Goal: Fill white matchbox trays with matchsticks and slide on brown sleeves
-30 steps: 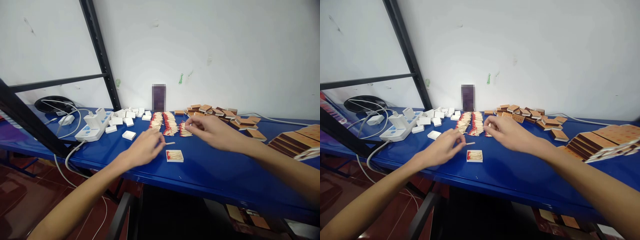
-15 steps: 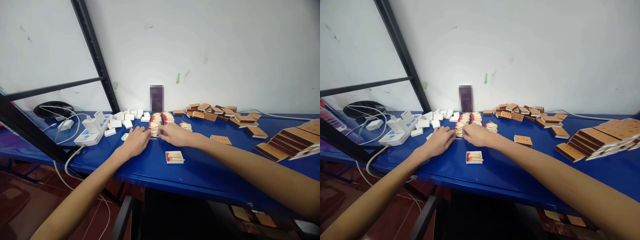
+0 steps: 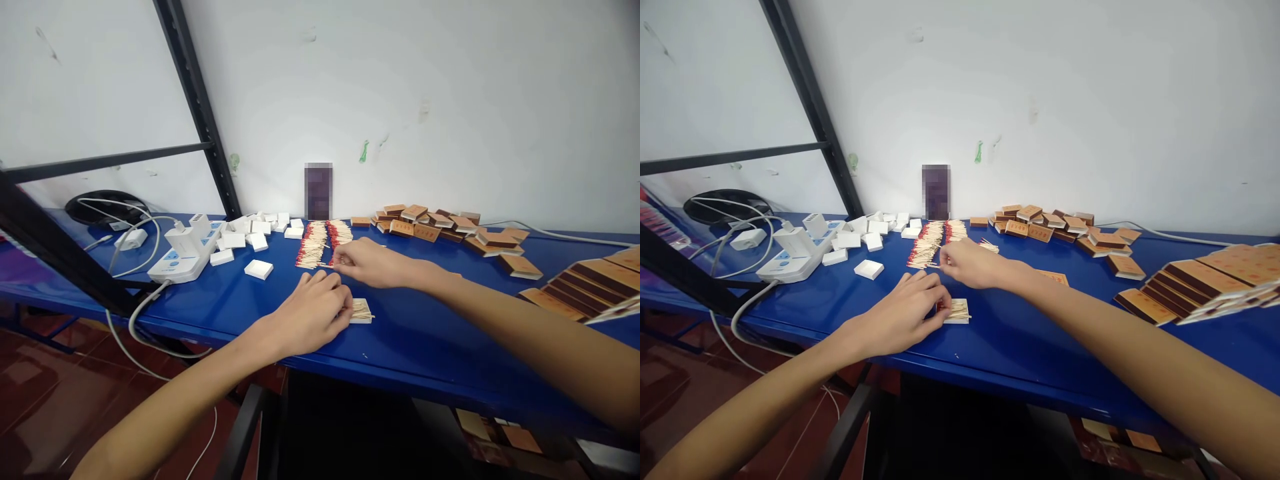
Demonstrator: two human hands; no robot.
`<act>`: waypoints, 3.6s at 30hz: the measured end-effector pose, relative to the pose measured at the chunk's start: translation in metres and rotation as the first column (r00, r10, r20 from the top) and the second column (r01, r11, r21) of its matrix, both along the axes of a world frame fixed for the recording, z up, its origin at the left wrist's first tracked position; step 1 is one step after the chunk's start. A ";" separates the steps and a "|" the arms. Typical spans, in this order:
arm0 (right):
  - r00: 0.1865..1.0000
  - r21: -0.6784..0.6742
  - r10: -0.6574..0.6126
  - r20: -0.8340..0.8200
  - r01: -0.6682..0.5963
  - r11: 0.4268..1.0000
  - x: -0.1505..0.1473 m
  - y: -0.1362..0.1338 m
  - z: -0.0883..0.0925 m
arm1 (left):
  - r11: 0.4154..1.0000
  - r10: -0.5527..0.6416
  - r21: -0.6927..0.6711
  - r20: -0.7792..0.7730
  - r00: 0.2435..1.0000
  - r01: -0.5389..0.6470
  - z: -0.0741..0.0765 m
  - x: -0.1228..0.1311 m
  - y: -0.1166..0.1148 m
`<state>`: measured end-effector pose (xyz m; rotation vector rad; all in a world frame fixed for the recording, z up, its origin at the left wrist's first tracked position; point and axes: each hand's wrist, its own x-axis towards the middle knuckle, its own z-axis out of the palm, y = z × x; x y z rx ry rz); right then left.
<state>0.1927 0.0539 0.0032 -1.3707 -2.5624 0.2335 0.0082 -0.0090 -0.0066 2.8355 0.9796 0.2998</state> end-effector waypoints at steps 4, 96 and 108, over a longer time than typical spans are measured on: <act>0.999 -0.053 0.020 -0.043 -0.022 0.998 0.024 -0.026 0.004 | 1.000 0.010 0.028 0.092 0.996 -0.012 -0.004 -0.009 0.011; 0.980 0.119 -0.197 0.032 0.192 0.974 0.078 -0.022 -0.043 | 0.981 -0.063 -0.170 0.150 0.987 0.089 -0.012 0.013 0.048; 0.994 0.004 -0.112 -0.003 0.112 0.994 0.062 -0.045 -0.029 | 0.967 0.064 0.240 0.091 0.994 -0.084 -0.010 0.002 0.086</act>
